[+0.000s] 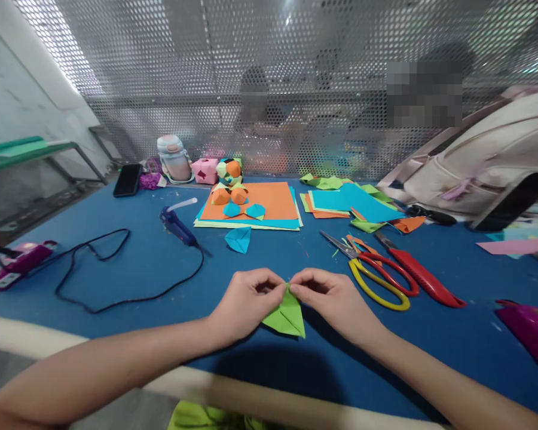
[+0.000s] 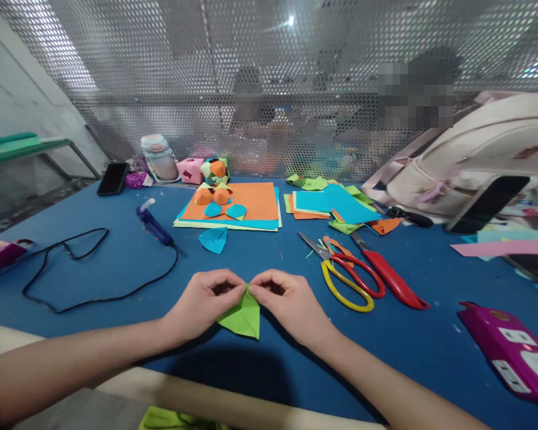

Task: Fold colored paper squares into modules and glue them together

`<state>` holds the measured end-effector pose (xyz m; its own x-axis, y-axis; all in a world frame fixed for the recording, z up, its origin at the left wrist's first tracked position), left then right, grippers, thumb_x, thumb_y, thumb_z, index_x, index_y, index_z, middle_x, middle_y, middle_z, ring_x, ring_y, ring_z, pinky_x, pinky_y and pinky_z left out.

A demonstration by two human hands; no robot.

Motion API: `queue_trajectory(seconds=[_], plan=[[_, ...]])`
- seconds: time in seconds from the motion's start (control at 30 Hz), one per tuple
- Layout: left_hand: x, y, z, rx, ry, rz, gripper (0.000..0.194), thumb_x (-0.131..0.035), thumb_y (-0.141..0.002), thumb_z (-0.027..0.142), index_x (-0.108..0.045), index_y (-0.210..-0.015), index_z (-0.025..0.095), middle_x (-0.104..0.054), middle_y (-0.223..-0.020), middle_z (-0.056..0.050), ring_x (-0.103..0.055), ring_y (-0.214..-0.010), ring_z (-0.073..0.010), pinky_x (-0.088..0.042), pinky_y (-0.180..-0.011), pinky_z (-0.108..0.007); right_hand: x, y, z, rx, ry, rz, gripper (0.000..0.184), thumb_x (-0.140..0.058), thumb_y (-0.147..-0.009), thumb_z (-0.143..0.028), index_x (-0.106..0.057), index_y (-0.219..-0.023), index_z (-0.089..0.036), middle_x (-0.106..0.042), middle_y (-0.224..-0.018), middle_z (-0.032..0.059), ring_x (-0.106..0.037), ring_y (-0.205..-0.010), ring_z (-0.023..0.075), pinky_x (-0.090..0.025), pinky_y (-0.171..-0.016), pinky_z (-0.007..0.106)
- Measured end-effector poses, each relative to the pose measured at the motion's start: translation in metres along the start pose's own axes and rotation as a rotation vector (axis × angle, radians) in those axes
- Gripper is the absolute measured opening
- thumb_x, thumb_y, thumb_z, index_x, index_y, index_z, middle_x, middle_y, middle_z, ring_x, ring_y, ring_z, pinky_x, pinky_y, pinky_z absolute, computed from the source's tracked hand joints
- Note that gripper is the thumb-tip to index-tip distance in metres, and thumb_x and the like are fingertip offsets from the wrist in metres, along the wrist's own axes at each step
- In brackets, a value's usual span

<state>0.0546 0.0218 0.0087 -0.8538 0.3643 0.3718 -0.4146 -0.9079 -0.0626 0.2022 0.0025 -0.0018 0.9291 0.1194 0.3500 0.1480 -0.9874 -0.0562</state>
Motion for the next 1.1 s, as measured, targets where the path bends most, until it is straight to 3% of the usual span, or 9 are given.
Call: queue_trajectory(seconds=[0.57, 1.1], plan=[[-0.002, 0.000, 0.000, 0.084, 0.102, -0.045, 0.015, -0.056, -0.071, 0.023, -0.063, -0.066, 0.011, -0.059, -0.061, 0.000, -0.047, -0.057, -0.0084, -0.037, -0.053, -0.018, -0.002, 0.004, -0.004, 0.015, 0.020, 0.004, 0.013, -0.055, -0.076, -0.029, -0.060, -0.071, -0.017, -0.057, -0.063, -0.0016, -0.051, -0.059, 0.0107, -0.041, -0.056, 0.021], [-0.004, 0.000, -0.008, 0.223, 0.136, -0.088, 0.015, -0.060, -0.068, 0.024, -0.065, -0.067, 0.010, -0.057, -0.059, 0.001, -0.044, -0.054, -0.0070, -0.035, -0.051, -0.018, -0.003, 0.007, -0.015, 0.248, 0.180, 0.047, 0.014, -0.051, -0.080, -0.015, -0.056, -0.067, -0.018, -0.056, -0.067, -0.0015, -0.051, -0.062, 0.0101, -0.041, -0.060, 0.021]])
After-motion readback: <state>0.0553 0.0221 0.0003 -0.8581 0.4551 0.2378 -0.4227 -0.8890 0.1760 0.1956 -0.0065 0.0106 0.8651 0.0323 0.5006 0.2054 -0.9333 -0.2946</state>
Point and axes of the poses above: each hand's wrist, its own y-axis away from the middle knuckle, its own x-axis out of the back of the hand, z = x × y, the point moved 4 cm from there along -y, towards the middle knuckle
